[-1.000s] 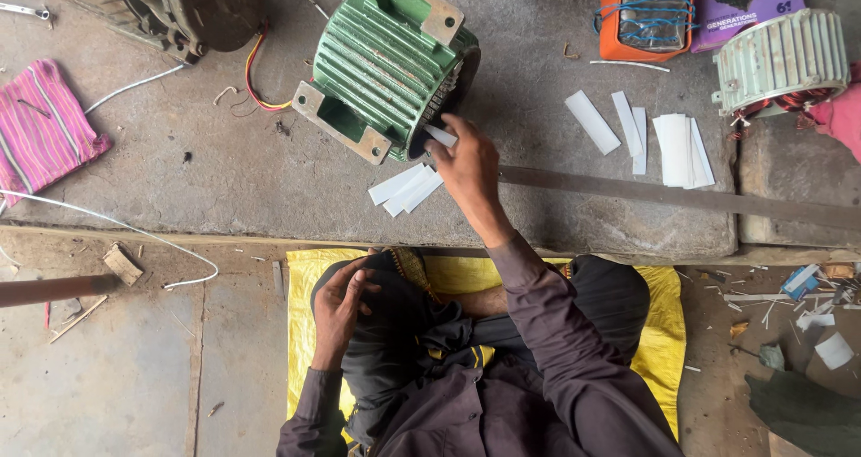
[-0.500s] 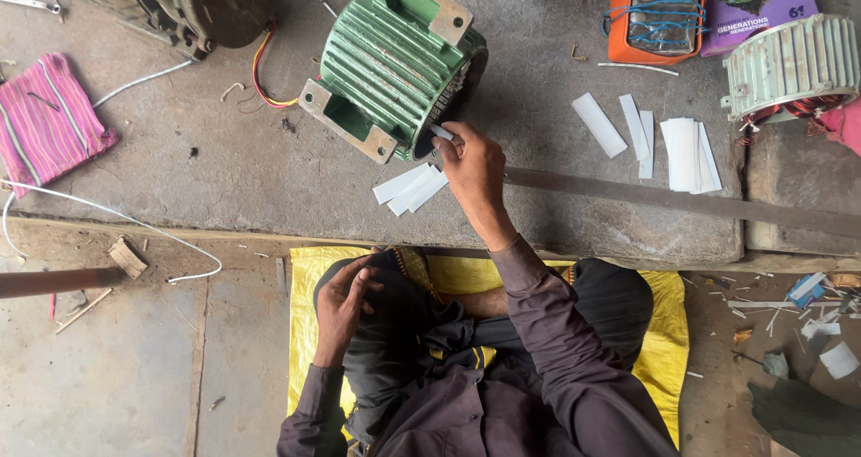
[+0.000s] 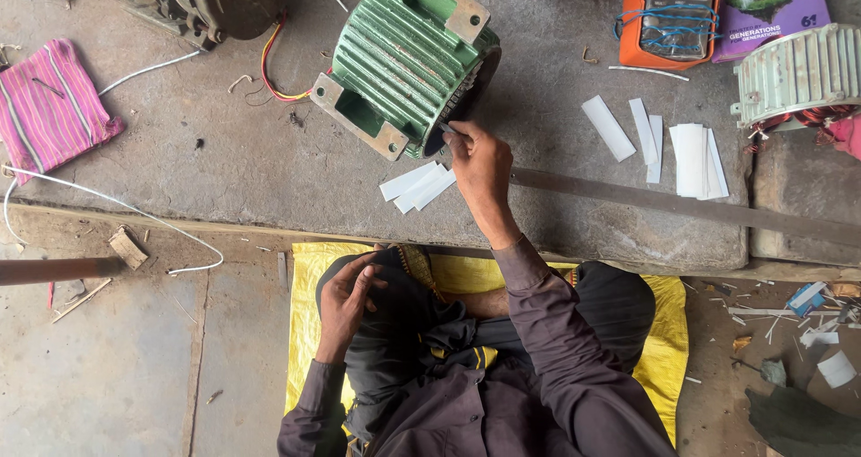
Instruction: The person sits on the floor cutting white plastic insulation strips to size with scissors and inserting the strips into the slots of a green electric motor stator. They handle the stator, turn it, and press the strips into place inside the motor housing.
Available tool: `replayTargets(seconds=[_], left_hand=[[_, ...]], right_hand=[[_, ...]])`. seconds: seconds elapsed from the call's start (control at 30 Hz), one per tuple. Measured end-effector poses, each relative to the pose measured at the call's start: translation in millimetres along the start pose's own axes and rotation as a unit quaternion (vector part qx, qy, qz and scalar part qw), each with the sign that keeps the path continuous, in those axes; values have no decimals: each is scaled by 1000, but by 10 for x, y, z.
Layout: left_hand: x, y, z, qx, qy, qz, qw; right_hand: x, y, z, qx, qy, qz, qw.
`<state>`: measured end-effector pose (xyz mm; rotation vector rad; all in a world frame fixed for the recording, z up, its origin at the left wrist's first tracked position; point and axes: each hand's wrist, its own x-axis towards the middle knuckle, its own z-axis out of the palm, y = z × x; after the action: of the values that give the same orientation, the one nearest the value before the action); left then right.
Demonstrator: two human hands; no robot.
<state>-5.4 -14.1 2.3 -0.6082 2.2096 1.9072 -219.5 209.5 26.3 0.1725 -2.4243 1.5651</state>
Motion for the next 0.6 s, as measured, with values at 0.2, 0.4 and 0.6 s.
replayTargets(seconds=[0.2,0.4,0.6], left_hand=[[6,31,12,-11,-11,29,999],[-6,32,-3,-1,-4,29,1000],[5,-1,-1,-17,-7,22,1000]], right_hand=[[79,-24,130,-47,-5,72,996],[23,76,32,-15,6,35,999],[52,140,186,-44,24,59,997]])
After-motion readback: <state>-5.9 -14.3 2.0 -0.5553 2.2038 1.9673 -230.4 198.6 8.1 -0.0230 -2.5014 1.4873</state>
